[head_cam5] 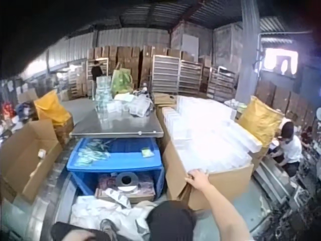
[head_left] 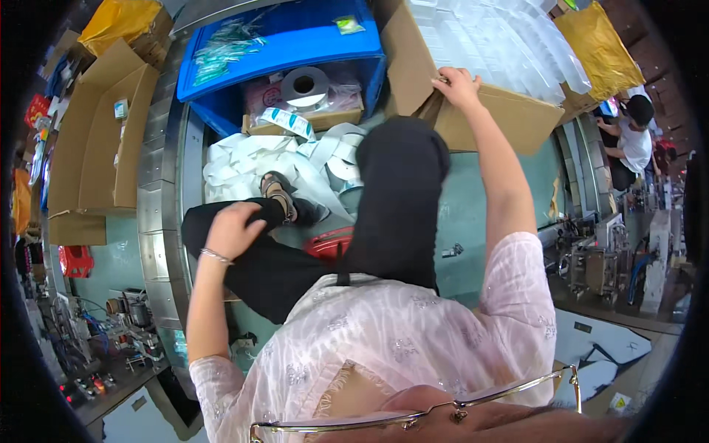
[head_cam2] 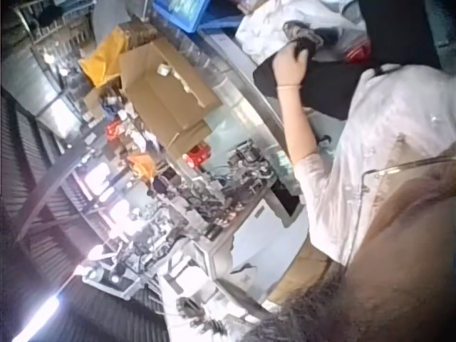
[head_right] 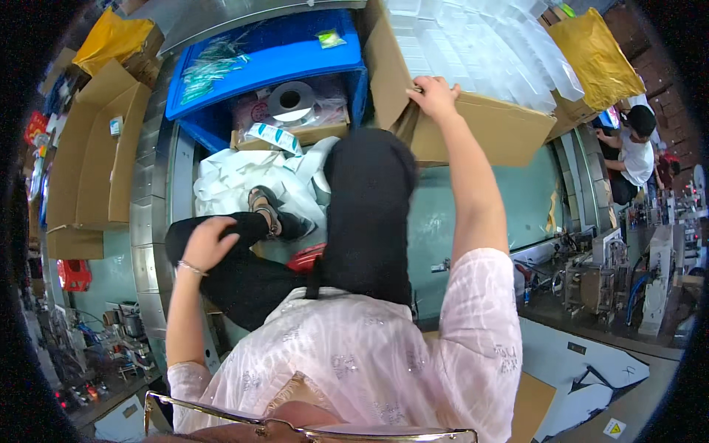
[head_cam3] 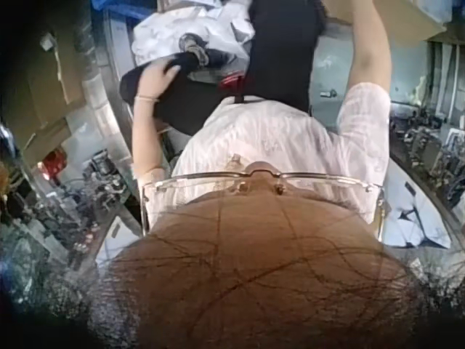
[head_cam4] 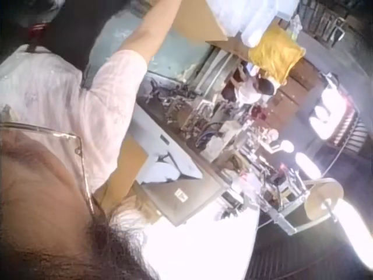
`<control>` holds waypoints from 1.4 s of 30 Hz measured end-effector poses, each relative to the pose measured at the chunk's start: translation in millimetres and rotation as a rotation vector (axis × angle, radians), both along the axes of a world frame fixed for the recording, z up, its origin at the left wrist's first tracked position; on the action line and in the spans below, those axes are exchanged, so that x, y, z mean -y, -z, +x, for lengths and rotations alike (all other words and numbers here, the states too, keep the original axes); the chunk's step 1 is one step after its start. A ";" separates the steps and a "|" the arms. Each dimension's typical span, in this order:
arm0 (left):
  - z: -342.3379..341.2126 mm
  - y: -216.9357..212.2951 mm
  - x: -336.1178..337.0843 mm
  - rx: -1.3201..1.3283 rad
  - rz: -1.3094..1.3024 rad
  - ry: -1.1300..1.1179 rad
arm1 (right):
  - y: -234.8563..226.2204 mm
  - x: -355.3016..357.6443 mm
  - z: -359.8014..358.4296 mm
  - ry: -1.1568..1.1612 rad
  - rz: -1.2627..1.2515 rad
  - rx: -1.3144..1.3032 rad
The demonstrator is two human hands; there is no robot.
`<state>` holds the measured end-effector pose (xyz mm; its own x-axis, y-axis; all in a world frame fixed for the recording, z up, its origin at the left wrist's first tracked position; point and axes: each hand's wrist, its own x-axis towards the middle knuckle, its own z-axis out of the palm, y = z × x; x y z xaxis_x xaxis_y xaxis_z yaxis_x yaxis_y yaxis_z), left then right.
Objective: The person packs bagged floss picks into plastic cases, closes the lids, and stacks them inside a cardboard box. The person then peels adhesive labels from a roll and applies them onto plastic cases by hand.
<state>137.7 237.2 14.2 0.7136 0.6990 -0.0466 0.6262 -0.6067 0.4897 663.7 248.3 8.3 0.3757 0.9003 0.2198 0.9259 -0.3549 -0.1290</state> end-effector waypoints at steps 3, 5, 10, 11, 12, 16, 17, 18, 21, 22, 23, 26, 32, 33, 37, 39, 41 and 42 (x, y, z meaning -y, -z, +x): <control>24.2 32.5 -2.6 0.115 -0.132 0.077 | -3.2 -6.5 -11.7 -0.008 0.166 0.113; 26.9 45.1 -3.2 0.086 -0.188 0.069 | -8.5 -21.1 -59.3 -0.321 0.600 0.321; 67.5 61.0 -28.5 0.041 -0.171 0.062 | 108.7 16.2 -133.0 -0.921 -0.497 -0.337; 69.1 65.4 -32.0 0.024 -0.198 0.055 | 148.6 24.8 -133.5 -0.848 -0.709 -0.186; 70.9 70.2 -32.5 0.080 -0.223 0.010 | 187.7 35.9 -132.0 -0.772 -0.916 -0.025; 80.8 86.2 -36.3 -0.001 -0.299 -0.065 | 344.2 72.0 -115.1 -0.450 -0.610 0.197; 77.2 88.4 -36.7 -0.037 -0.293 -0.066 | 351.9 68.0 -121.5 -0.130 -0.749 -0.164; 78.4 91.3 -37.8 -0.061 -0.303 -0.071 | 355.9 62.2 -128.7 0.203 -0.869 -0.520; 80.9 99.5 -41.6 -0.099 -0.439 -0.123 | 388.9 67.8 -168.8 0.835 -0.773 -1.240; 90.8 100.6 -47.0 -0.097 -0.437 -0.114 | 405.9 76.8 -171.6 1.229 -0.306 -1.472; 118.9 105.6 -56.1 -0.033 -0.462 -0.018 | 446.8 104.2 -137.1 1.597 0.181 -1.396; 127.8 108.6 -57.7 -0.009 -0.493 0.016 | 450.2 110.8 -126.7 1.639 0.736 -1.637; 119.3 112.3 -45.1 0.004 -0.731 -0.089 | 323.9 64.4 -171.5 1.484 0.793 -1.908; 133.1 124.4 -36.4 0.053 -1.260 -0.318 | 310.6 69.4 -180.8 1.414 0.855 -2.066; 195.6 196.1 11.8 0.342 -2.173 -0.798 | 232.4 83.8 -222.3 1.349 0.867 -2.229; 218.8 215.8 17.9 0.594 -2.295 -0.883 | 212.7 108.0 -237.3 1.206 0.880 -2.261; 224.0 238.9 20.9 1.100 -1.953 -0.894 | 181.4 131.5 -251.4 1.069 0.894 -2.301; 222.0 219.2 6.1 1.106 -2.003 -0.917 | 162.8 143.6 -253.7 1.118 0.654 -2.294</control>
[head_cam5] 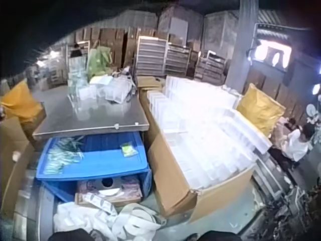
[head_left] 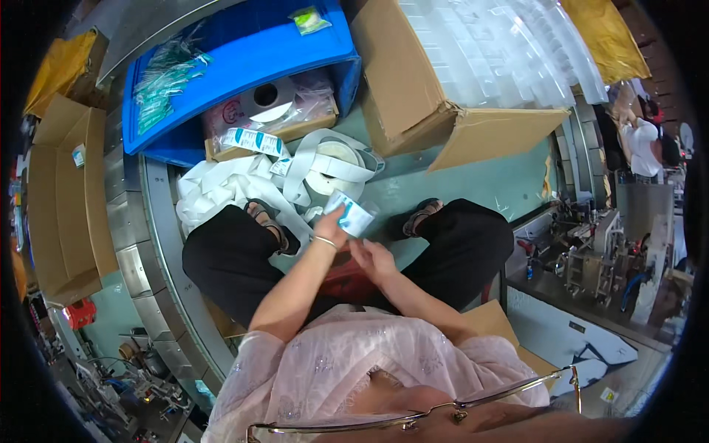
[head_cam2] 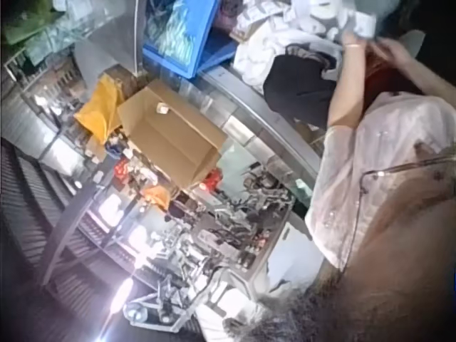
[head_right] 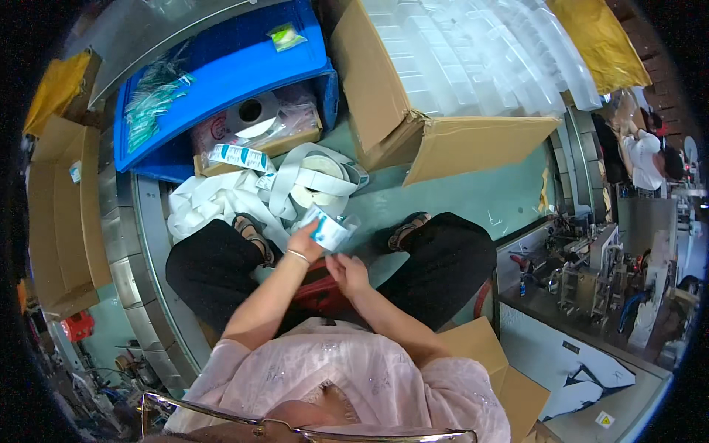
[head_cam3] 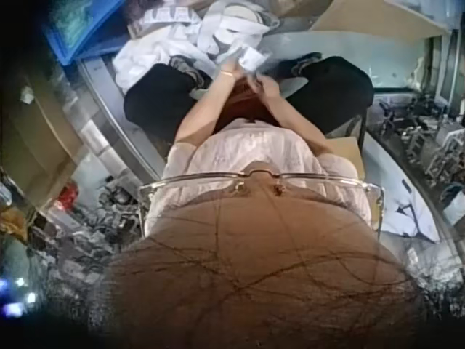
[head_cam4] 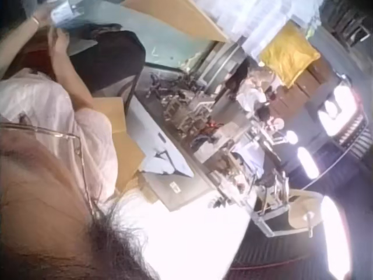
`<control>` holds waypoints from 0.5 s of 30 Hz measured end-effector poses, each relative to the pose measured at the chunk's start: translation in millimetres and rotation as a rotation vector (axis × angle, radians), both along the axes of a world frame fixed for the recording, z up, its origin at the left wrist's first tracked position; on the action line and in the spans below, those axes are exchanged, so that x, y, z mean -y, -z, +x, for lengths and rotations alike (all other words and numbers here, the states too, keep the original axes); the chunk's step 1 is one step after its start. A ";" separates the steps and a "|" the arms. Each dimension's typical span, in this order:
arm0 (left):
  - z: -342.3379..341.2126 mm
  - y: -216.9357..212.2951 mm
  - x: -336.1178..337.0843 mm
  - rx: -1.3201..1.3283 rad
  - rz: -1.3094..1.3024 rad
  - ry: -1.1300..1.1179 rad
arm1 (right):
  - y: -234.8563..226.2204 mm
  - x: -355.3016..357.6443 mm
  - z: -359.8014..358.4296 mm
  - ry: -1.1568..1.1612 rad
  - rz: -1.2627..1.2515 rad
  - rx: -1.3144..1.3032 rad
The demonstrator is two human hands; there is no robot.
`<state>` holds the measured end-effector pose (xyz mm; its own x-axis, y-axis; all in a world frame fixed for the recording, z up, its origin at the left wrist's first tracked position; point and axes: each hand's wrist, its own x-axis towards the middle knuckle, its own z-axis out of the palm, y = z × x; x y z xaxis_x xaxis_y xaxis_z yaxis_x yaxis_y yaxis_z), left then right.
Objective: The person packs bagged floss picks into plastic cases, closes the lids, and stacks them inside a cardboard box. The person then peels adhesive labels from a roll and applies them onto plastic cases by hand.
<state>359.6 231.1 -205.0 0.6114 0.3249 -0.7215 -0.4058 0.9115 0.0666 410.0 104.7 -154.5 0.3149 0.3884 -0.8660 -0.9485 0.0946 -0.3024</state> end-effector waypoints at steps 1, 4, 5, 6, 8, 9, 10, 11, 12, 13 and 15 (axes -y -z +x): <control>-8.7 -1.7 -14.4 0.018 0.107 0.109 | -9.7 8.7 1.5 -0.158 -0.088 -0.041; -42.1 -40.4 -65.1 0.119 0.278 0.425 | -11.8 19.8 22.7 -0.270 -0.037 0.538; -50.8 -59.0 -74.2 0.109 0.332 0.492 | -1.7 13.9 38.7 -0.357 -0.047 0.805; -57.0 -71.7 -74.4 0.105 0.356 0.488 | 12.4 -1.8 59.3 -0.437 -0.056 1.073; -70.4 -85.3 -67.4 0.094 0.332 0.474 | 29.3 -40.0 90.2 -0.765 0.055 1.199; -75.0 -83.2 -62.1 0.077 0.300 0.465 | 45.1 -46.8 86.6 -0.751 0.065 1.200; -73.6 -85.7 -56.9 0.093 0.225 0.480 | 65.0 -54.5 83.2 -0.970 -0.026 1.469; -76.9 -94.0 -49.4 0.101 0.212 0.457 | 77.4 -66.5 76.4 -1.201 -0.110 1.728; -83.5 -102.7 -42.8 0.109 0.200 0.415 | 78.3 -79.8 67.9 -1.200 -0.082 1.731; -91.0 -109.2 -38.2 0.079 0.167 0.383 | 79.0 -89.2 58.2 -1.369 -0.146 1.795; -102.5 -114.3 -28.9 0.063 0.116 0.302 | 94.7 -99.1 46.5 -1.458 -0.273 1.990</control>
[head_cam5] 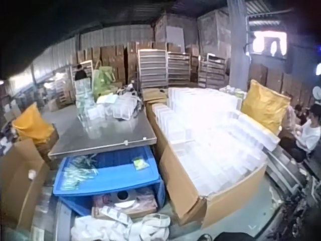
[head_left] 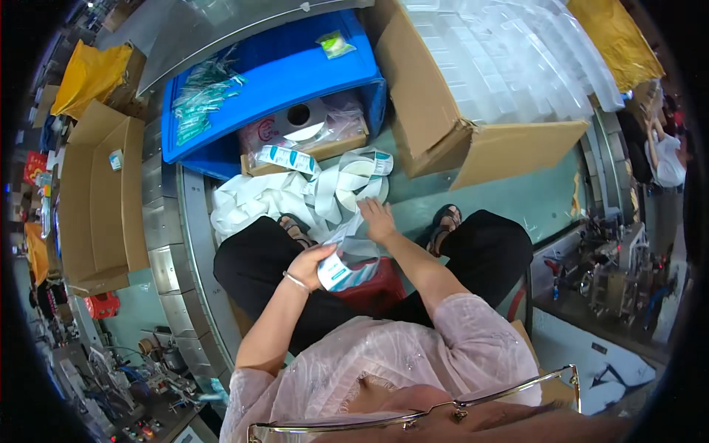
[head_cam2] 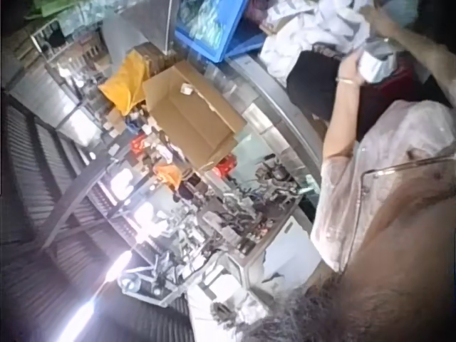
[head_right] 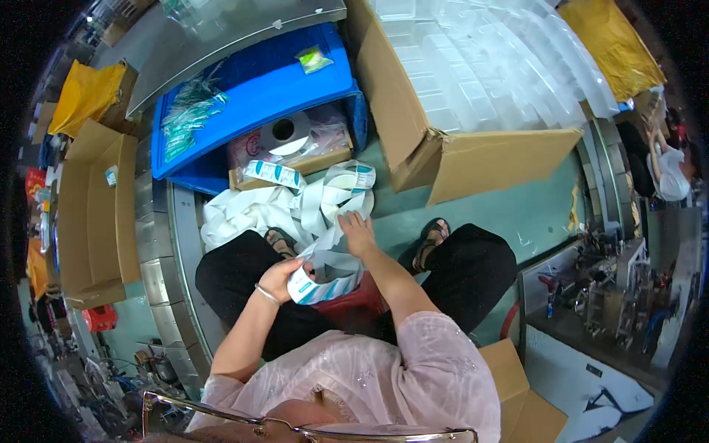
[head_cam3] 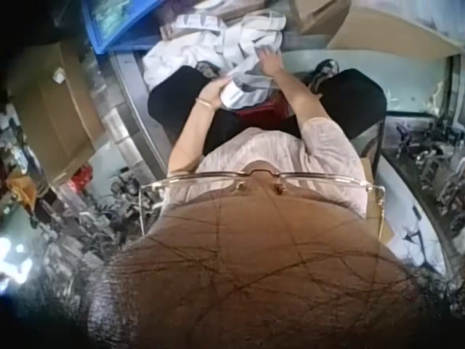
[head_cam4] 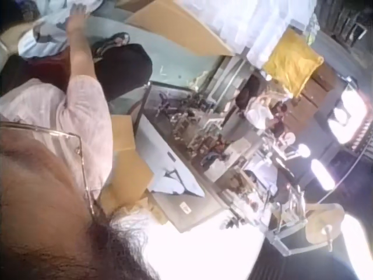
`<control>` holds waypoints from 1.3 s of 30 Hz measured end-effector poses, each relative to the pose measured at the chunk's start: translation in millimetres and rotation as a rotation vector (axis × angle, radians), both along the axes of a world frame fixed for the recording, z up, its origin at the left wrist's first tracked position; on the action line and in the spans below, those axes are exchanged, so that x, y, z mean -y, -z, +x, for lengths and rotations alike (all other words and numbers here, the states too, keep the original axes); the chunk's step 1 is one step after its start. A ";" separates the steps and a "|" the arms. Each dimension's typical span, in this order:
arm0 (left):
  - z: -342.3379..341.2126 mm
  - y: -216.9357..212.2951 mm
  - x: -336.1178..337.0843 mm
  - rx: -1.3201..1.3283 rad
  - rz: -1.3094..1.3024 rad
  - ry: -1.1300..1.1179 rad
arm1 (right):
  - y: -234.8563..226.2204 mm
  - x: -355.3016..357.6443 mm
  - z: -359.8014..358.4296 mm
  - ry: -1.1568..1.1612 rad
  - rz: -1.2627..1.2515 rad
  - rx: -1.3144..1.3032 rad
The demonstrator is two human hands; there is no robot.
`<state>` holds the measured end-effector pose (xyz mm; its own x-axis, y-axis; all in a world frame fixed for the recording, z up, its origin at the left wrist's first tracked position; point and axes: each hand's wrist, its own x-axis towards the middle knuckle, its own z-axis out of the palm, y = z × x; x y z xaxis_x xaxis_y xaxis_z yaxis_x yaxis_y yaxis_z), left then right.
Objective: The person packs bagged floss picks into plastic cases, closes the lids, and stacks them inside a cardboard box. The person then peels adhesive labels from a roll and applies them onto plastic cases by hand.
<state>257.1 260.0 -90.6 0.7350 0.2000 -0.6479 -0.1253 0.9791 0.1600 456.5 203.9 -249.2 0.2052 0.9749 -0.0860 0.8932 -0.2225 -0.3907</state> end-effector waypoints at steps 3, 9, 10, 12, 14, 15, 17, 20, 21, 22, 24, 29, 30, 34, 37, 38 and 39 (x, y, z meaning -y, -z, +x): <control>-7.5 -17.9 0.5 0.096 -0.079 -0.058 | 25.7 -7.9 16.6 -0.093 0.109 0.054; -51.5 -1.0 -78.6 -0.286 0.370 0.054 | -39.4 -42.8 63.5 -0.467 -0.137 -0.146; -67.9 3.3 -100.5 -0.781 0.988 0.169 | -68.7 -48.0 68.3 -0.497 -0.189 -0.220; -44.3 -6.1 -120.2 -0.940 1.633 0.182 | -126.3 -51.1 78.9 -0.547 -0.258 -0.353; 31.7 -50.9 -96.6 -0.432 1.747 0.240 | -189.3 -48.0 77.3 -0.564 -0.240 -0.378; 60.5 -63.5 -84.1 -0.239 1.856 0.397 | -218.4 -49.5 75.5 -0.591 -0.207 -0.404; 94.6 -77.4 -77.5 0.020 1.629 0.791 | -263.1 -52.9 85.3 -0.603 -0.095 -0.522; 95.9 -80.5 -104.3 0.374 1.340 0.877 | -337.7 -39.6 113.9 -0.391 -0.119 -0.573; 89.6 -100.4 -119.4 0.378 1.238 0.966 | -350.5 -31.7 128.8 -0.307 -0.145 -0.580; 84.0 -116.0 -135.9 0.338 1.217 1.043 | -357.8 -20.9 144.4 -0.281 -0.051 -0.568; 68.2 -144.8 -174.8 0.097 1.619 1.103 | -367.4 -3.4 154.0 -0.256 0.052 -0.547; -23.5 -190.1 -244.9 -0.540 1.765 0.927 | -317.1 15.9 88.5 -0.123 0.175 -0.529; -51.5 -191.5 -246.1 -0.587 1.791 0.970 | -309.6 18.1 66.4 -0.138 0.166 -0.557; -145.9 -177.1 -178.8 -0.407 1.912 1.114 | -273.9 45.2 51.4 -0.235 -0.102 -0.629; -186.4 -134.0 -95.6 -0.295 1.250 0.991 | -215.4 69.2 87.6 -0.278 -0.358 -0.393; -207.0 -105.6 -67.0 -0.259 1.282 0.884 | -193.0 68.5 92.9 -0.355 -0.496 -0.250; -194.9 -106.2 -37.7 -0.414 1.375 0.839 | -178.4 64.4 94.3 -0.350 -0.514 -0.255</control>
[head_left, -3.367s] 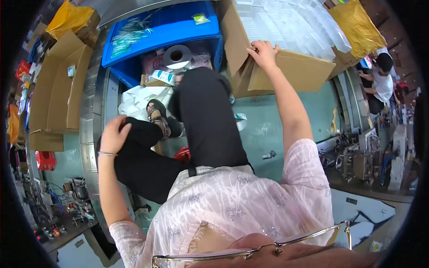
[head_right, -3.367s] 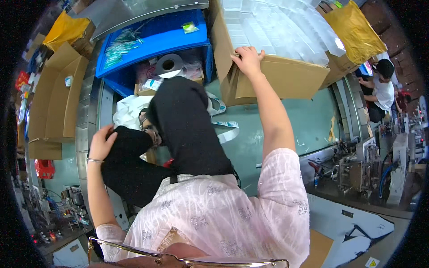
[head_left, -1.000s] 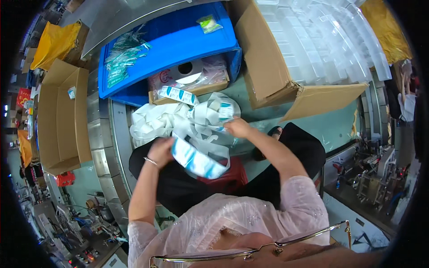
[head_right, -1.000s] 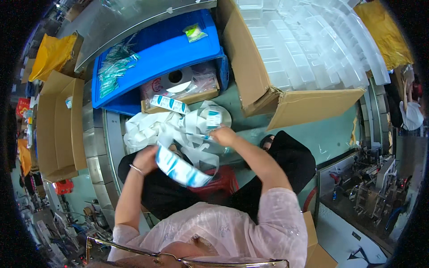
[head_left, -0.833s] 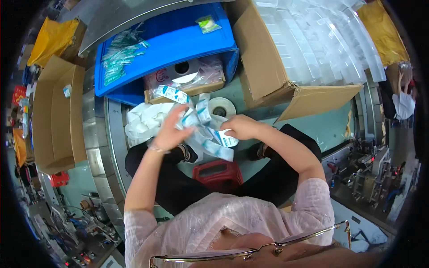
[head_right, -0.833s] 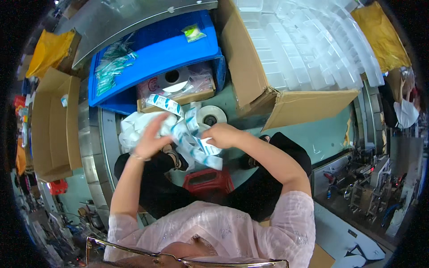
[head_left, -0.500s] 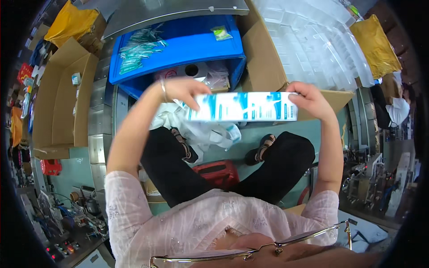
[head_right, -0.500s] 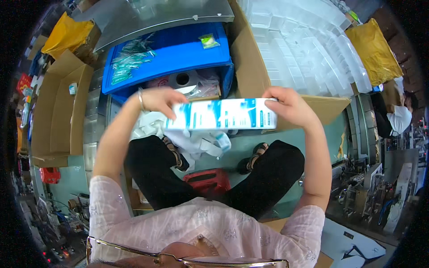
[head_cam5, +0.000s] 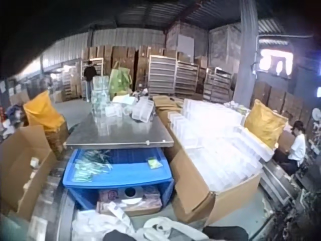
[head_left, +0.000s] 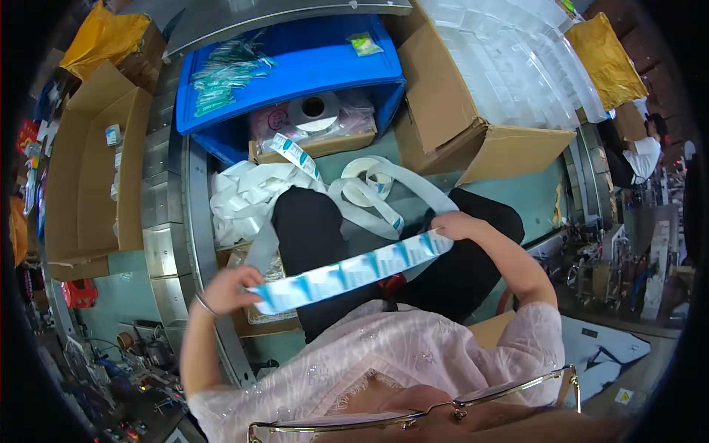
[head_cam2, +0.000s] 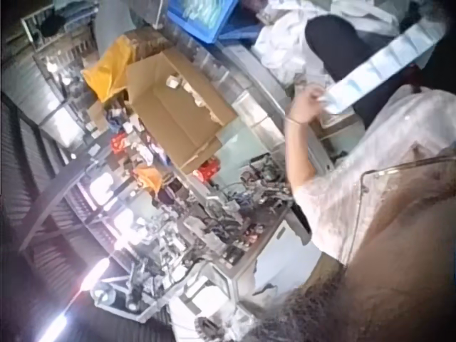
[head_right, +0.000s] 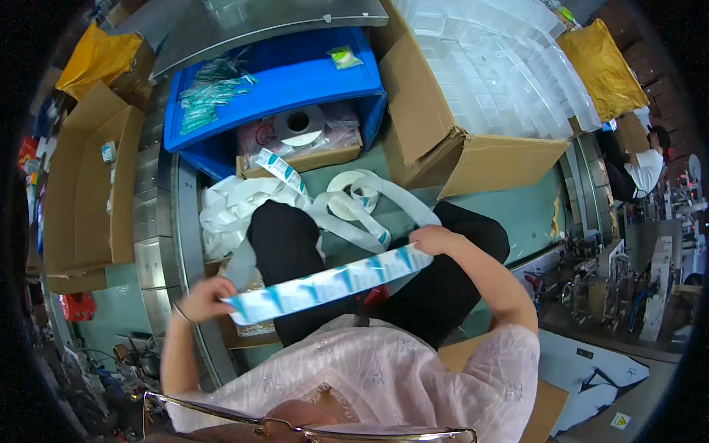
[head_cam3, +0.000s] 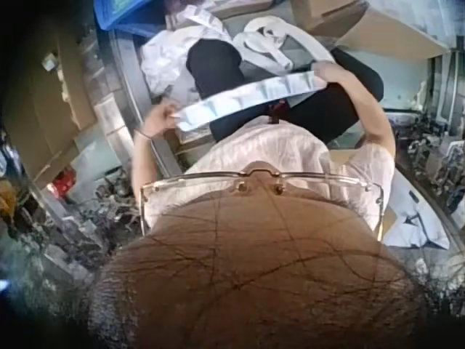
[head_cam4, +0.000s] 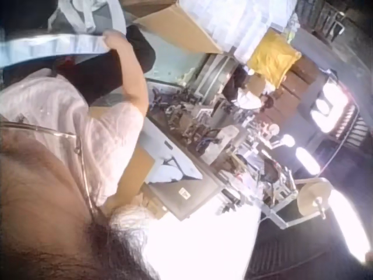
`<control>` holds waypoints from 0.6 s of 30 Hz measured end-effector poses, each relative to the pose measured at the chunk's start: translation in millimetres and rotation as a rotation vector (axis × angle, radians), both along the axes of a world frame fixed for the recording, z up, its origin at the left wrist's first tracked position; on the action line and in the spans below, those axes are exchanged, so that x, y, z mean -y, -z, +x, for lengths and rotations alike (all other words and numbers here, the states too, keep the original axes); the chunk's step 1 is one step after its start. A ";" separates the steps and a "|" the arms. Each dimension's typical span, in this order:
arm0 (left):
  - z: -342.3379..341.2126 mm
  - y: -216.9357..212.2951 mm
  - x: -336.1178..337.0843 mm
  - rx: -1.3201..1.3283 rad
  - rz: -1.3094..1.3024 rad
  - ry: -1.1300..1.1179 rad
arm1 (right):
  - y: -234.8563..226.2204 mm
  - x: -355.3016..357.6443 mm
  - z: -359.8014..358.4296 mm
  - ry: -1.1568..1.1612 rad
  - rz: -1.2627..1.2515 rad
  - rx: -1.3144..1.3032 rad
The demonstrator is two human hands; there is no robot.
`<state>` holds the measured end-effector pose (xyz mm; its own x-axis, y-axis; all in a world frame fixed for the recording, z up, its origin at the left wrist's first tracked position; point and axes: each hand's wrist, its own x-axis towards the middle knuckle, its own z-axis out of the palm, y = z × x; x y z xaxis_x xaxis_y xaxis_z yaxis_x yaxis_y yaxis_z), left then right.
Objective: The person packs bagged floss picks into plastic cases, closes the lids, and stacks them inside a cardboard box. The person then peels adhesive labels from a roll and applies them onto plastic cases by hand.
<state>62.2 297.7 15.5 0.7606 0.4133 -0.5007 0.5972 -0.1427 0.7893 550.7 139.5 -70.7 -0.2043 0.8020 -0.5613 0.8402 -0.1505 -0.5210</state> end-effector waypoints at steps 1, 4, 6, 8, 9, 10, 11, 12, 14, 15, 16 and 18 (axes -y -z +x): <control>7.3 15.5 28.3 0.088 0.072 -0.153 | 14.1 -3.9 -0.7 -0.089 -0.200 0.222; 63.3 13.0 83.0 0.071 0.518 -0.032 | 135.8 7.4 22.4 -0.582 -0.332 0.490; 70.7 14.8 92.5 0.083 0.751 -0.181 | 214.3 -2.7 19.4 -0.552 -0.285 0.427; 68.5 13.6 84.9 0.055 0.796 -0.398 | 246.9 -38.1 -8.6 -0.270 -0.342 0.270; 64.2 14.7 83.3 0.029 0.855 -0.618 | 231.1 -64.6 -34.8 -0.022 -0.503 0.095; 61.9 15.6 76.6 0.032 0.822 -0.661 | 249.8 -67.3 -39.3 -0.026 -0.505 0.085; 63.2 16.0 69.7 0.040 0.803 -0.676 | 286.0 -61.0 -44.4 -0.051 -0.450 0.231; 63.9 16.2 64.2 0.025 0.785 -0.697 | 292.6 -61.1 -52.3 -0.093 -0.474 0.241; 79.8 9.4 53.1 -0.058 0.824 -0.657 | 300.2 -66.1 -66.6 -0.173 -0.513 0.261; 85.1 3.6 49.5 -0.118 0.859 -0.613 | 284.9 -65.4 -75.8 0.178 -0.478 0.321; 85.7 0.6 42.3 -0.145 0.857 -0.612 | 281.5 -64.5 -82.6 0.384 -0.408 0.357; 91.4 -2.8 20.4 -0.112 0.878 -0.449 | 277.2 -60.7 -77.2 0.609 -0.318 0.384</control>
<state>153.6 277.4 18.3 0.4098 0.9101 0.0615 0.8037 -0.3921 0.4475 473.5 200.2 -348.0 0.4745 0.4996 -0.7247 0.6745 -0.7354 -0.0654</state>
